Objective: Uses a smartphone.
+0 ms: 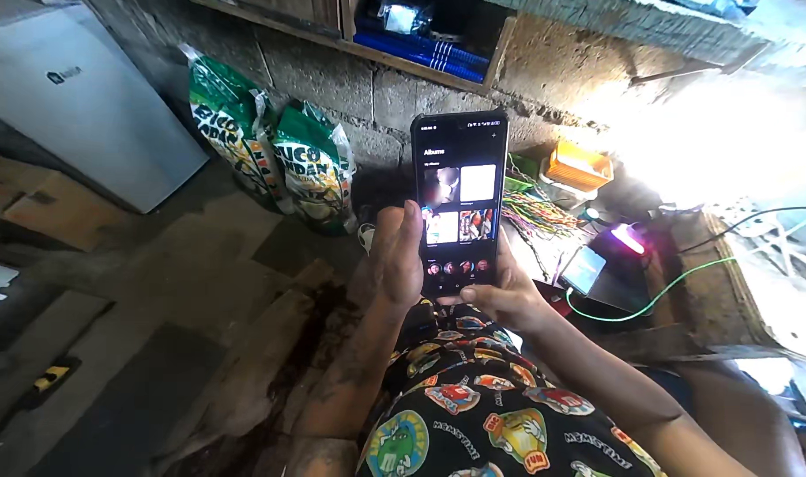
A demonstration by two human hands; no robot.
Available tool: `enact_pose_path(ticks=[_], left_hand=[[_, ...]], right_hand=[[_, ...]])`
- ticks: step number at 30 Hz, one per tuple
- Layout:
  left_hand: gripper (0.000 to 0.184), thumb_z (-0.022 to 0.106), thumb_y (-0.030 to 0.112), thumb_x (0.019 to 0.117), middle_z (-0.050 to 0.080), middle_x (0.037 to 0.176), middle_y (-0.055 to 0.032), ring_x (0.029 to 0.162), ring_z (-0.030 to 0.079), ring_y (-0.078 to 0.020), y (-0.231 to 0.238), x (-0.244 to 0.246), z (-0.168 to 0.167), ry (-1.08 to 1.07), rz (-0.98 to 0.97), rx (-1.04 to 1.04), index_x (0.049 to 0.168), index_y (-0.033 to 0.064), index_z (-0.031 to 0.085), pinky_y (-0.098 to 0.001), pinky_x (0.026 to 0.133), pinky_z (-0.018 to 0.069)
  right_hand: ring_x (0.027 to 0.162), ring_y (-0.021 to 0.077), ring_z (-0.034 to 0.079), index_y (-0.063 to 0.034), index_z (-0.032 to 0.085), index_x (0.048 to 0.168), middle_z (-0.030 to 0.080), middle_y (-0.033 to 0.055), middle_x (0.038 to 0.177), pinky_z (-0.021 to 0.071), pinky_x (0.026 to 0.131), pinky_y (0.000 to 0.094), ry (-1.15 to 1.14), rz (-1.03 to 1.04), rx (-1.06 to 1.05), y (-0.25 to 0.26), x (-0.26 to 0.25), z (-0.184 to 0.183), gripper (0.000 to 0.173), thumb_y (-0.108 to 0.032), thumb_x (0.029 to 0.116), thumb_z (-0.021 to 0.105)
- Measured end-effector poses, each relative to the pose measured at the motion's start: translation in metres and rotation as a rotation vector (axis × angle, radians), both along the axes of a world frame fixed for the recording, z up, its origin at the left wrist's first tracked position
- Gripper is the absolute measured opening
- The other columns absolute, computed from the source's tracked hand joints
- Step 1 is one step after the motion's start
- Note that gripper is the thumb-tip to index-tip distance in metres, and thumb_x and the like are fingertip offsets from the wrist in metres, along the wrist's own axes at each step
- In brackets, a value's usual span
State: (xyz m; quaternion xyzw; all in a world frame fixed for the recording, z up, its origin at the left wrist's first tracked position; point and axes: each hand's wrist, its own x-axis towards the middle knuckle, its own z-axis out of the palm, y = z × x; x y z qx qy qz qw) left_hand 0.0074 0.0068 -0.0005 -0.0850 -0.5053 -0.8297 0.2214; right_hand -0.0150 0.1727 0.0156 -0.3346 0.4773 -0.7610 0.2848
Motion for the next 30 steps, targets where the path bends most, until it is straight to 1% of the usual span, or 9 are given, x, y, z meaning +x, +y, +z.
enact_pose_path(ticks=[6, 10, 12, 15, 18, 22, 24, 27, 30], left_hand=[[0.051, 0.030, 0.061, 0.1052, 0.068, 0.098, 0.0063, 0.089, 0.066, -0.0025, 0.003, 0.000, 0.000, -0.009, 0.008, -0.022, 0.116, 0.0225, 0.062, -0.0261, 0.074, 0.0582], [0.045, 0.034, 0.061, 0.1045, 0.066, 0.090, 0.0101, 0.081, 0.065, 0.0012, 0.004, 0.000, -0.002, 0.025, 0.023, -0.035, 0.106, 0.0253, 0.063, -0.0215, 0.068, 0.0567], [0.045, 0.036, 0.062, 0.1034, 0.066, 0.090, 0.0105, 0.082, 0.064, 0.0014, 0.003, -0.001, -0.002, 0.038, 0.044, -0.044, 0.104, 0.0254, 0.062, -0.0214, 0.069, 0.0566], [0.049, 0.033, 0.064, 0.1036, 0.067, 0.098, 0.0105, 0.091, 0.064, 0.0018, 0.003, 0.001, 0.000, 0.002, 0.047, -0.070, 0.115, 0.0250, 0.062, -0.0228, 0.077, 0.0569], [0.049, 0.034, 0.064, 0.1032, 0.067, 0.099, 0.0108, 0.091, 0.065, 0.0015, 0.003, 0.001, 0.000, 0.004, 0.039, -0.071, 0.116, 0.0252, 0.062, -0.0230, 0.077, 0.0576], [0.045, 0.032, 0.060, 0.1053, 0.065, 0.092, 0.0098, 0.084, 0.064, 0.0011, 0.003, 0.001, 0.001, -0.006, 0.076, -0.082, 0.107, 0.0258, 0.061, -0.0221, 0.071, 0.0564], [0.049, 0.031, 0.062, 0.1050, 0.067, 0.094, 0.0082, 0.084, 0.065, 0.0001, 0.001, 0.001, -0.001, -0.017, 0.050, -0.071, 0.113, 0.0251, 0.063, -0.0230, 0.070, 0.0572], [0.052, 0.029, 0.062, 0.1053, 0.067, 0.096, 0.0049, 0.085, 0.066, -0.0035, -0.003, 0.000, -0.003, -0.040, 0.041, -0.071, 0.114, 0.0235, 0.063, -0.0273, 0.070, 0.0587], [0.049, 0.030, 0.060, 0.1060, 0.067, 0.090, 0.0037, 0.080, 0.067, -0.0052, -0.004, 0.001, -0.002, -0.061, 0.087, -0.081, 0.106, 0.0228, 0.063, -0.0282, 0.065, 0.0585]], right_hand=[[0.110, 0.0230, 0.070, -0.0356, 0.034, 0.148, 0.066, 0.0018, 0.127, 0.0624, 0.088, 0.0426, -0.097, 0.059, -0.078, 0.001, -0.005, -0.005, 0.067, -0.008, 0.0924, 0.058], [0.100, 0.0235, 0.073, -0.0297, 0.039, 0.139, 0.070, 0.0048, 0.116, 0.0640, 0.081, 0.0423, -0.167, -0.051, -0.016, -0.003, -0.001, 0.001, 0.051, -0.008, 0.0943, 0.048], [0.098, 0.0224, 0.073, -0.0316, 0.040, 0.138, 0.070, 0.0037, 0.115, 0.0642, 0.079, 0.0410, -0.188, -0.082, -0.004, -0.004, 0.002, 0.003, 0.042, -0.015, 0.0993, 0.046], [0.098, 0.0214, 0.073, -0.0308, 0.037, 0.139, 0.069, 0.0026, 0.114, 0.0644, 0.077, 0.0400, -0.194, -0.111, 0.006, -0.006, 0.004, 0.005, 0.037, -0.029, 0.1030, 0.047], [0.098, 0.0220, 0.073, -0.0275, 0.041, 0.137, 0.070, 0.0037, 0.113, 0.0647, 0.077, 0.0411, -0.200, -0.109, -0.022, -0.006, 0.003, 0.004, 0.037, -0.037, 0.1025, 0.052], [0.106, 0.0235, 0.072, -0.0301, 0.037, 0.144, 0.068, 0.0028, 0.124, 0.0632, 0.087, 0.0418, -0.102, -0.033, -0.005, -0.001, 0.002, 0.001, 0.061, -0.014, 0.0935, 0.067], [0.107, 0.0236, 0.071, -0.0272, 0.035, 0.144, 0.067, 0.0028, 0.124, 0.0628, 0.090, 0.0426, -0.078, -0.042, 0.011, -0.002, 0.004, 0.004, 0.069, -0.001, 0.0892, 0.067], [0.105, 0.0214, 0.072, -0.0258, 0.033, 0.144, 0.067, 0.0021, 0.123, 0.0631, 0.089, 0.0406, -0.056, -0.076, 0.057, -0.005, 0.006, 0.007, 0.073, 0.006, 0.0864, 0.065], [0.105, 0.0218, 0.072, -0.0261, 0.034, 0.144, 0.068, 0.0024, 0.121, 0.0633, 0.089, 0.0408, -0.059, -0.090, 0.073, -0.007, 0.006, 0.007, 0.075, 0.007, 0.0852, 0.067]])
